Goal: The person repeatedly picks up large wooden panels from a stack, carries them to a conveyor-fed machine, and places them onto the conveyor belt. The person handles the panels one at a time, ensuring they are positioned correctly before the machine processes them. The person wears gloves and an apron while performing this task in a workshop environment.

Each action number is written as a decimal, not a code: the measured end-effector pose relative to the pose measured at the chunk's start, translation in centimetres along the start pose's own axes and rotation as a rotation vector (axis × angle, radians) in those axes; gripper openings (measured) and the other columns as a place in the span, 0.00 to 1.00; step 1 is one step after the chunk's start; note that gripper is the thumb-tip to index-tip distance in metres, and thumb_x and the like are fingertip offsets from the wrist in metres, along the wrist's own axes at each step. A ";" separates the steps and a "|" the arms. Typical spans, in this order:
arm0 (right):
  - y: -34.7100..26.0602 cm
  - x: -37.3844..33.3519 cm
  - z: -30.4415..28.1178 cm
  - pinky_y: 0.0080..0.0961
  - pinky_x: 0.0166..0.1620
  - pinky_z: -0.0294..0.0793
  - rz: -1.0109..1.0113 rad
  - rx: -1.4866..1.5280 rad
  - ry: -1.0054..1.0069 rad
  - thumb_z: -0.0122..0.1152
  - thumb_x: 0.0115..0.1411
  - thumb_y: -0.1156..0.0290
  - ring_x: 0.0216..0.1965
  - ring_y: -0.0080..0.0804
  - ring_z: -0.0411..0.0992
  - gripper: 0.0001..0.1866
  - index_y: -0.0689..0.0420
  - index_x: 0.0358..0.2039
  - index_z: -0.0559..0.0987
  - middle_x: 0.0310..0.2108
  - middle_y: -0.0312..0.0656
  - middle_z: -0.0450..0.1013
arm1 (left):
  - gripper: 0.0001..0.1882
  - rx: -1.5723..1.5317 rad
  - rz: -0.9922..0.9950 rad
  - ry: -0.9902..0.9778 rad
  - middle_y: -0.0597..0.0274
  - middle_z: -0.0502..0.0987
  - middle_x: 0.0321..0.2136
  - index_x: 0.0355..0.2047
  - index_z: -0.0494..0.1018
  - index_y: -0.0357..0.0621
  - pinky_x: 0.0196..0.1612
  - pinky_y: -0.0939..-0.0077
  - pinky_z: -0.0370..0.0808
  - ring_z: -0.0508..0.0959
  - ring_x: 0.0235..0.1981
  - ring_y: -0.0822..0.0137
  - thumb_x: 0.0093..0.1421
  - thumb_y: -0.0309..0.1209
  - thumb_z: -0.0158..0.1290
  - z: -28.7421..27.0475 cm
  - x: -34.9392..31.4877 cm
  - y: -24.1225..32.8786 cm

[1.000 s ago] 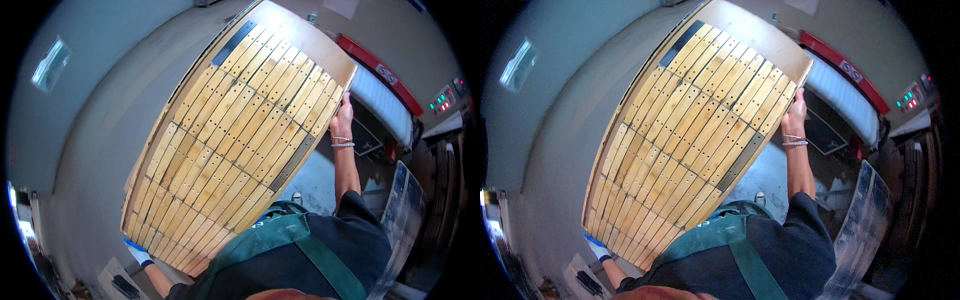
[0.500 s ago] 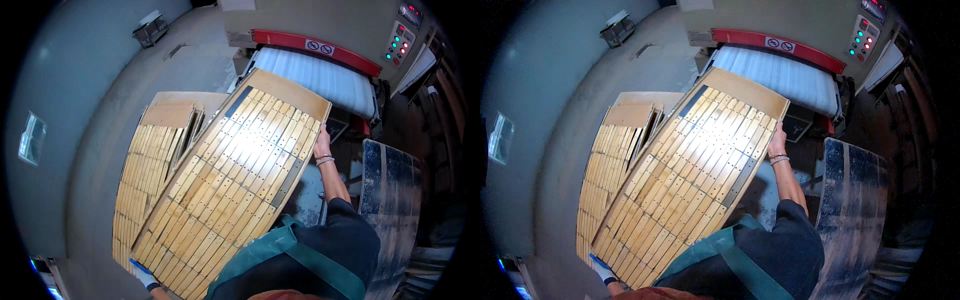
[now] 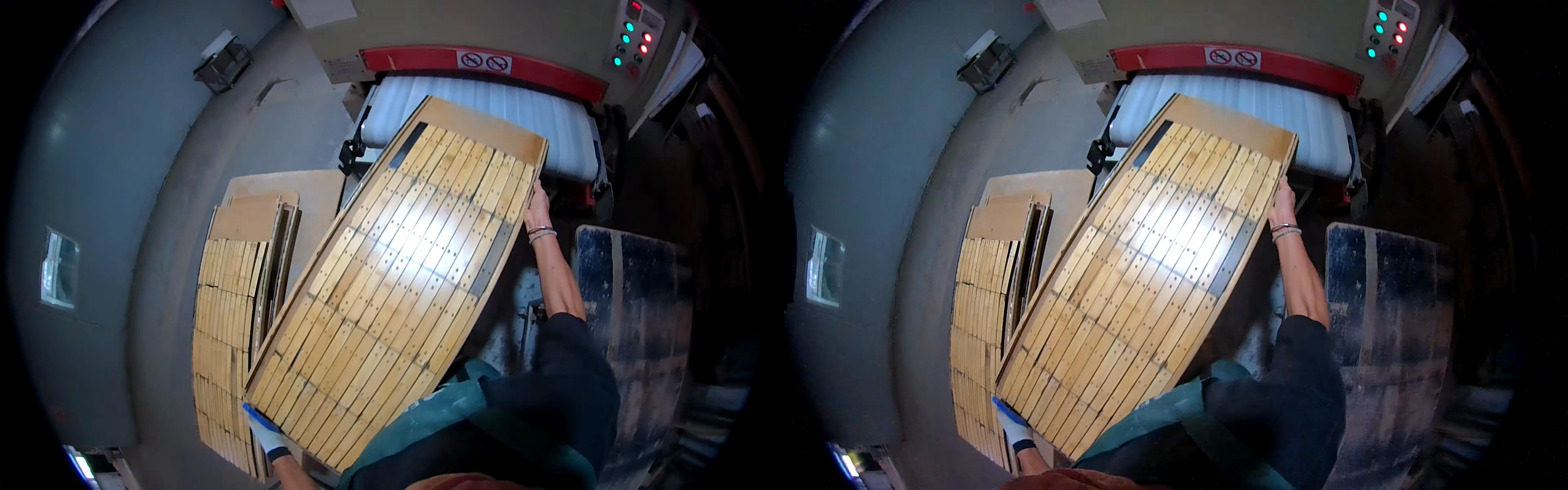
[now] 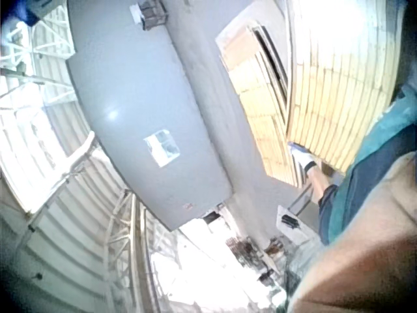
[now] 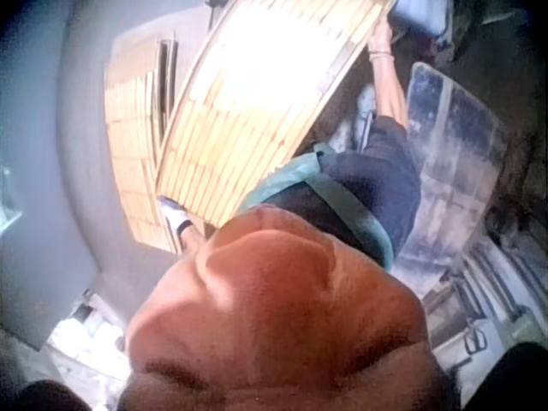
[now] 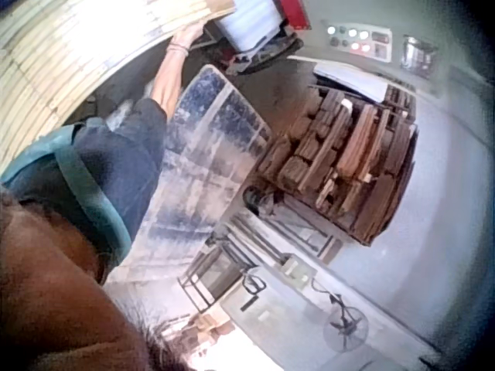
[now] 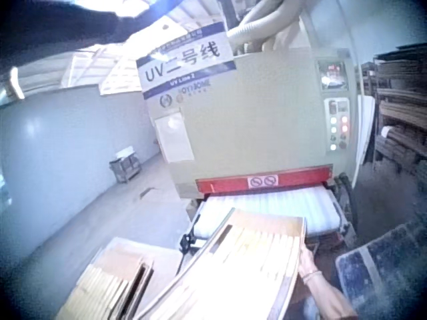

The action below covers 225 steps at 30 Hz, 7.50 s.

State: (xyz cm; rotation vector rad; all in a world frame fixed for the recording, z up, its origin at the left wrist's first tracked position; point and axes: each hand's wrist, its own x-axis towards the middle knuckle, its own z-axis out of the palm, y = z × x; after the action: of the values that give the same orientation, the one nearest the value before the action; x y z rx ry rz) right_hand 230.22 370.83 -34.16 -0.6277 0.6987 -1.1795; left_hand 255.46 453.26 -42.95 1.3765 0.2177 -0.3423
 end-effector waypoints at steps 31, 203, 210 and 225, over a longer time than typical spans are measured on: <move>19.9 -74.3 -1.7 0.31 0.58 0.66 0.374 -0.223 0.074 0.38 0.70 0.50 0.55 0.30 0.68 0.29 0.61 0.59 0.65 0.55 0.42 0.69 | 0.36 -0.145 -0.741 -1.003 0.54 0.70 0.56 0.63 0.58 0.49 0.46 0.66 0.73 0.75 0.50 0.56 0.62 0.59 0.42 -8.5 3.5 2.1; 75.6 -91.2 47.3 0.27 0.33 0.73 0.185 -0.453 -0.564 0.54 0.48 0.82 0.24 0.29 0.70 0.02 0.61 0.21 0.73 0.20 0.38 0.70 | 0.34 0.752 0.162 0.513 0.40 0.76 0.44 0.47 0.70 0.26 0.51 0.58 0.67 0.76 0.45 0.48 0.69 0.50 0.30 -116.2 46.6 -6.5; 74.2 -94.4 46.1 0.21 0.35 0.72 -0.084 -0.522 -0.687 0.55 0.46 0.80 0.27 0.24 0.71 0.09 0.67 0.31 0.76 0.26 0.38 0.73 | 0.38 0.418 0.015 0.446 0.46 0.55 0.65 0.65 0.48 0.31 0.66 0.67 0.52 0.59 0.64 0.55 0.69 0.54 0.30 -104.2 46.8 -11.6; 79.4 -89.6 44.0 0.21 0.23 0.67 -0.057 -0.223 -0.596 0.53 0.41 0.84 0.17 0.27 0.66 0.04 0.62 0.19 0.72 0.16 0.38 0.67 | 0.39 -0.055 0.159 0.405 0.48 0.45 0.68 0.66 0.44 0.31 0.68 0.68 0.45 0.52 0.67 0.58 0.68 0.52 0.36 -110.1 45.7 -15.6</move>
State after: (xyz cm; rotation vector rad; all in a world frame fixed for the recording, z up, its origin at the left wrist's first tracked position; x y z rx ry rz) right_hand 291.43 481.27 -52.02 -1.1327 0.3041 -0.9006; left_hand 297.54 553.87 -93.54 1.3888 0.4451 0.0780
